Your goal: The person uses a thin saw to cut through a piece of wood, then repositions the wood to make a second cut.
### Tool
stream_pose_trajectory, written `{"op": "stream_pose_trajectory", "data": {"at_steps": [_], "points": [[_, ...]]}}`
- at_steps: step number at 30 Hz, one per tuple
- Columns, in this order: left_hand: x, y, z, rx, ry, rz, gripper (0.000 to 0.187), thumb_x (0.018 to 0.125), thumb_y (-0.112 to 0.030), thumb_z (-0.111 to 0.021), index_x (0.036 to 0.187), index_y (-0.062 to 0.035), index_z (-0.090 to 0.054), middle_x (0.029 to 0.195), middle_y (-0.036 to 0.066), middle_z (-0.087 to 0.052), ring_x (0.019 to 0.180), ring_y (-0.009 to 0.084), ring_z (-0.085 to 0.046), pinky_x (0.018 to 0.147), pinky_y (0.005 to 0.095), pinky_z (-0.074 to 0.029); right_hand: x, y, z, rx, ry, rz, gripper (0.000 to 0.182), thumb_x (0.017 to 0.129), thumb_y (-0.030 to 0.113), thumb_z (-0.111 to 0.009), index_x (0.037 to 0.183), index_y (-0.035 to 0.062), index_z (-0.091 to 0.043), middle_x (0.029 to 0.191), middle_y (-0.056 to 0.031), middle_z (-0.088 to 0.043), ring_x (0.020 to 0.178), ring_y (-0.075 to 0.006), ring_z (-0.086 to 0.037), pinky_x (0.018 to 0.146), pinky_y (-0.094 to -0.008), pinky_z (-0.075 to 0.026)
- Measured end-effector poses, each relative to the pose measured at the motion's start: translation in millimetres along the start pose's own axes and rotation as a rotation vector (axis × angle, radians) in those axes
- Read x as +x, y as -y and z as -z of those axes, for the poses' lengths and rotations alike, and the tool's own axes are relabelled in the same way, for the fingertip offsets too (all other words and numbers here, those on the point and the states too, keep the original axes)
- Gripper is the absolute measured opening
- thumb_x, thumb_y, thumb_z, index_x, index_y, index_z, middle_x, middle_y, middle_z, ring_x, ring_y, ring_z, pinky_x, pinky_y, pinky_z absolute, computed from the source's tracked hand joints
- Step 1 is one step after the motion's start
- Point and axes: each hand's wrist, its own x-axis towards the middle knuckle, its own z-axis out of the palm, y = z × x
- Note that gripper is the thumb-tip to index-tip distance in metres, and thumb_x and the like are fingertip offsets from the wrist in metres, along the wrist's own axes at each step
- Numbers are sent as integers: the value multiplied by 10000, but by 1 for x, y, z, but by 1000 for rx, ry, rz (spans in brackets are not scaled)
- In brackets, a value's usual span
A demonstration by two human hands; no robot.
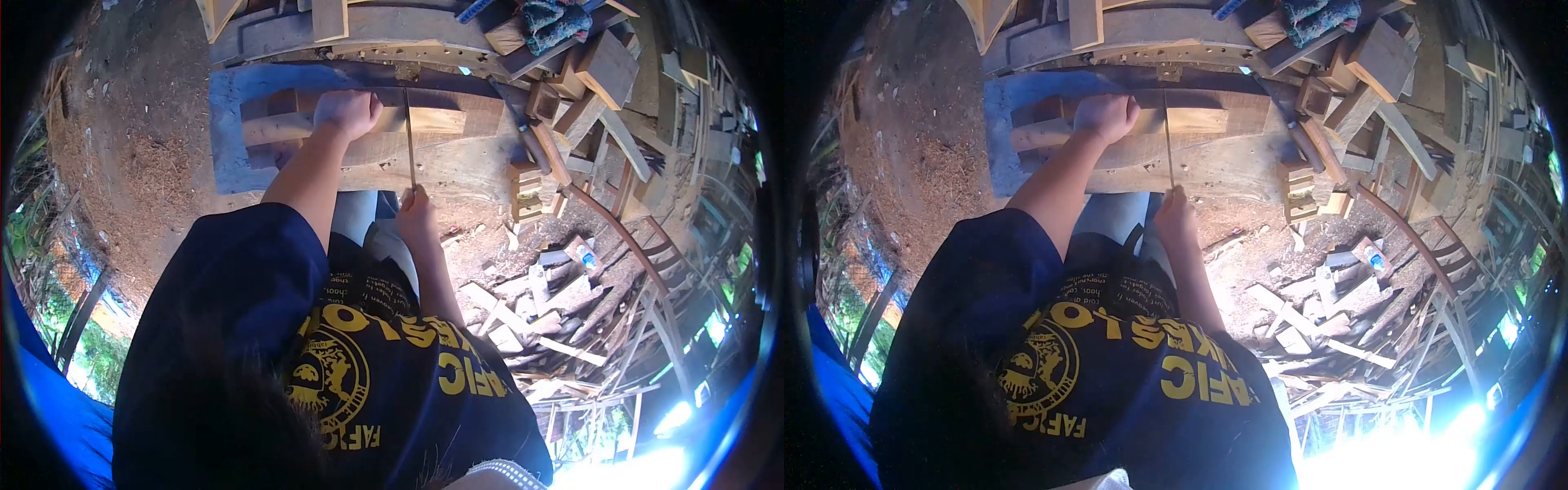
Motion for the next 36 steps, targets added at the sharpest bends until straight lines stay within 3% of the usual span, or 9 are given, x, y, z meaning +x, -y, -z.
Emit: {"op": "stream_pose_trajectory", "data": {"at_steps": [6,13,16,18,24,27,31,33,36], "points": [[-1,-3,8,27,68,12,415,892,-328,-369,775,-58,-662,783,180,-664,734,357,-651,700,472,-521,64,37,-8,2,-43,54,251,943,192,-415,1003,-25,-524,870,-332,-603,859,-486,-595,719,-538,-490],[1,-4,9,54,154,25,474,901,-352,-328,794,-37,-666,802,192,-664,748,373,-649,739,480,-514,-14,-34,-22,79,-130,92,232,938,165,-415,1025,-27,-512,775,-311,-608,785,-483,-608,679,-531,-503],[2,-7,9,69,106,31,496,896,-364,-325,798,-40,-688,836,169,-679,771,346,-663,734,449,-527,25,-7,-15,55,-2,-14,253,945,243,-421,1011,21,-523,864,-320,-603,858,-494,-581,707,-546,-471],[5,-4,5,86,139,54,493,899,-369,-321,823,-50,-690,866,171,-678,794,351,-660,750,450,-525,62,13,-15,107,-49,61,243,945,234,-414,1019,30,-522,853,-315,-606,843,-493,-584,706,-544,-475],[6,-7,7,87,179,63,494,900,-352,-297,853,-30,-668,903,208,-660,836,385,-640,784,476,-510,6,-49,-43,98,-58,38,201,947,198,-411,949,26,-516,819,-302,-606,824,-491,-585,682,-541,-466],[6,-7,8,83,199,77,501,896,-360,-294,863,-28,-668,921,205,-659,857,389,-635,802,471,-506,-4,-68,-51,130,-102,44,225,942,194,-410,997,-1,-509,798,-298,-619,778,-478,-611,686,-551,-489],[5,-6,4,67,154,83,504,894,-364,-292,882,-27,-667,943,201,-658,869,392,-632,815,469,-503,43,-24,-36,53,-48,60,245,944,219,-415,1022,4,-504,799,-296,-620,765,-480,-611,686,-557,-487],[6,-5,4,66,172,75,507,894,-368,-291,906,-21,-661,960,205,-654,886,391,-629,831,472,-496,53,-16,-37,97,-154,161,261,947,231,-419,1052,6,-500,810,-298,-622,764,-479,-612,687,-558,-489],[7,-6,7,67,189,93,513,897,-371,-289,923,-14,-656,978,212,-648,908,389,-624,847,473,-489,16,-43,-43,21,-45,-16,231,942,216,-423,1017,29,-535,809,-286,-618,793,-472,-608,675,-536,-487]]}}
